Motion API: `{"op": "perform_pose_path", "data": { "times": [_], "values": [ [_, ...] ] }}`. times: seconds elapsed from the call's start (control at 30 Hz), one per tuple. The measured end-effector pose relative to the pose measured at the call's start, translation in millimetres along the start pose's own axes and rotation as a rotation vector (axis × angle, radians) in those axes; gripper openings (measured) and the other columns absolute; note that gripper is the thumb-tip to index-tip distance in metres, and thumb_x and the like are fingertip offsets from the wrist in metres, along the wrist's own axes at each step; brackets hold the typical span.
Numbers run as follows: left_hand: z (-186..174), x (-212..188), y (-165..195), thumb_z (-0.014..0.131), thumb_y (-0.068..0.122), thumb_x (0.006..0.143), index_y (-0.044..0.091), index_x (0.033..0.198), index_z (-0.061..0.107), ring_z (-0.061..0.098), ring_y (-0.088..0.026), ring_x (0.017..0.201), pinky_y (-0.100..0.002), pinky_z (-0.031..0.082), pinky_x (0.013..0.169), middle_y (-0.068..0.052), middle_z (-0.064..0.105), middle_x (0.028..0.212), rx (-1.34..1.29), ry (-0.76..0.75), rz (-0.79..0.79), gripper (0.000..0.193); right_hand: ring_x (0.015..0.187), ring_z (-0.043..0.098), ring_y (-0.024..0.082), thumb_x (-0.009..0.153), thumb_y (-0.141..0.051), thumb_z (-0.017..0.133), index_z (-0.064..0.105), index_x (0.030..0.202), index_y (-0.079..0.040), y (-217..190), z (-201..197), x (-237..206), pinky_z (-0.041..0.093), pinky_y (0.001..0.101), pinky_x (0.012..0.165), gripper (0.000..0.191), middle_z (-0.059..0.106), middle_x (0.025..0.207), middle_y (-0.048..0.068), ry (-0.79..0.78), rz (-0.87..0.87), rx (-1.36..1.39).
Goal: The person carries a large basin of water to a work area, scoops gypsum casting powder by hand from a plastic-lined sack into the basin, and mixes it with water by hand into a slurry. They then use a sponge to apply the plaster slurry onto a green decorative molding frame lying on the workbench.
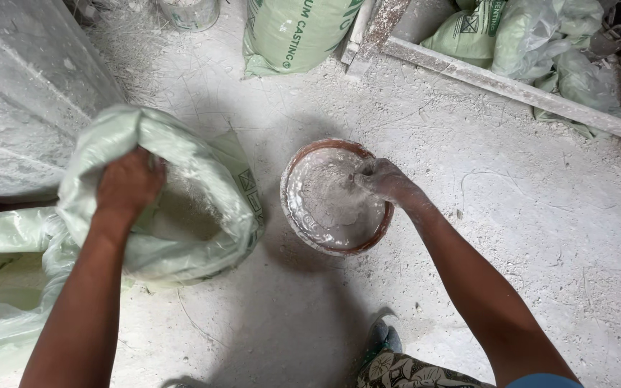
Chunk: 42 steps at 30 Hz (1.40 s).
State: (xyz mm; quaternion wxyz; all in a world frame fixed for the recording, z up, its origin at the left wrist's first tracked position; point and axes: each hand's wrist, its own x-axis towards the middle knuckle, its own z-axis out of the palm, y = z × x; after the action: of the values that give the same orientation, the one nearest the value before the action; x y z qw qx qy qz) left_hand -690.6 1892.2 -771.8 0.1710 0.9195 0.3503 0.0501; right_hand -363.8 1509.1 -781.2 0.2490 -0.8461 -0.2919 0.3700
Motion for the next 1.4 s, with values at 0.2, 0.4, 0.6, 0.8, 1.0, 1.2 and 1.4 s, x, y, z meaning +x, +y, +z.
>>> {"op": "perform_pose_path", "data": {
  "times": [0.2, 0.4, 0.6, 0.8, 1.0, 1.2, 1.4],
  "values": [
    [30.7, -53.6, 17.2, 0.051, 0.028, 0.101, 0.004, 0.088, 0.068, 0.070, -0.042, 0.076, -0.053, 0.057, 0.064, -0.024, 0.068, 0.088, 0.098, 0.150, 0.085, 0.032, 0.124, 0.062, 0.021, 0.086, -0.003, 0.056, 0.055, 0.148, -0.020, -8.6, 33.5, -10.5, 0.062, 0.0419, 0.082, 0.064, 0.034, 0.169, 0.008, 0.101, -0.194, -0.144],
    [86.0, -206.5, 131.5, 0.054, 0.030, 0.096, 0.004, 0.113, 0.063, 0.071, -0.036, 0.079, -0.050, 0.058, 0.066, -0.021, 0.070, 0.094, -0.179, -0.487, 0.506, 0.033, 0.127, 0.061, 0.019, 0.103, -0.024, 0.053, 0.062, 0.141, -0.025, -21.4, 46.0, -22.0, 0.038, 0.0425, 0.120, 0.039, 0.059, 0.151, 0.002, -0.101, -0.263, -0.472],
    [102.3, -142.8, 97.7, 0.046, 0.036, 0.106, 0.009, 0.148, 0.051, 0.075, -0.034, 0.086, -0.045, 0.061, 0.081, -0.022, 0.073, 0.102, -0.064, -0.437, 0.252, 0.050, 0.118, 0.062, 0.029, 0.088, -0.030, 0.075, 0.078, 0.111, -0.011, -21.8, 13.1, -28.3, 0.049, 0.0494, 0.103, 0.030, 0.069, 0.121, 0.013, 0.216, -0.502, -0.298],
    [109.4, -130.7, 101.8, 0.053, 0.026, 0.096, 0.002, 0.127, 0.059, 0.074, -0.038, 0.098, -0.046, 0.061, 0.080, -0.024, 0.071, 0.115, 0.064, -0.054, 0.329, 0.039, 0.099, 0.074, 0.027, 0.104, -0.036, 0.064, 0.075, 0.111, -0.009, -7.5, -15.9, -34.3, 0.061, 0.0437, 0.093, 0.031, 0.071, 0.113, 0.018, 0.378, -0.004, -0.269],
    [143.7, -141.6, 191.7, 0.049, 0.048, 0.101, 0.002, 0.134, 0.040, 0.071, -0.026, 0.091, -0.041, 0.063, 0.069, -0.013, 0.062, 0.113, -1.124, -0.845, -0.266, 0.057, 0.098, 0.071, 0.032, 0.102, -0.037, 0.053, 0.059, 0.138, -0.013, -24.4, -18.2, -13.8, 0.053, 0.0462, 0.091, 0.044, 0.068, 0.125, 0.016, 0.304, -0.149, -0.237],
    [119.8, -135.7, 224.0, 0.050, 0.034, 0.099, 0.003, 0.130, 0.046, 0.070, -0.021, 0.066, -0.034, 0.061, 0.055, -0.016, 0.067, 0.096, -1.252, -0.685, -0.594, 0.044, 0.088, 0.071, 0.027, 0.105, -0.030, 0.049, 0.069, 0.124, -0.012, -51.9, -19.4, 0.7, 0.059, 0.0446, 0.084, 0.033, 0.071, 0.101, 0.016, 0.216, -0.008, -0.370],
    [56.1, -126.3, 238.3, 0.050, 0.018, 0.096, 0.003, 0.117, 0.057, 0.065, -0.020, 0.049, -0.034, 0.053, 0.044, -0.013, 0.067, 0.080, -1.136, -0.536, -0.708, 0.027, 0.087, 0.068, 0.025, 0.103, -0.027, 0.052, 0.071, 0.109, -0.008, -49.9, -16.7, -29.8, 0.057, 0.0431, 0.082, 0.028, 0.070, 0.096, 0.013, 0.238, 0.036, -0.306]
  ]
}}
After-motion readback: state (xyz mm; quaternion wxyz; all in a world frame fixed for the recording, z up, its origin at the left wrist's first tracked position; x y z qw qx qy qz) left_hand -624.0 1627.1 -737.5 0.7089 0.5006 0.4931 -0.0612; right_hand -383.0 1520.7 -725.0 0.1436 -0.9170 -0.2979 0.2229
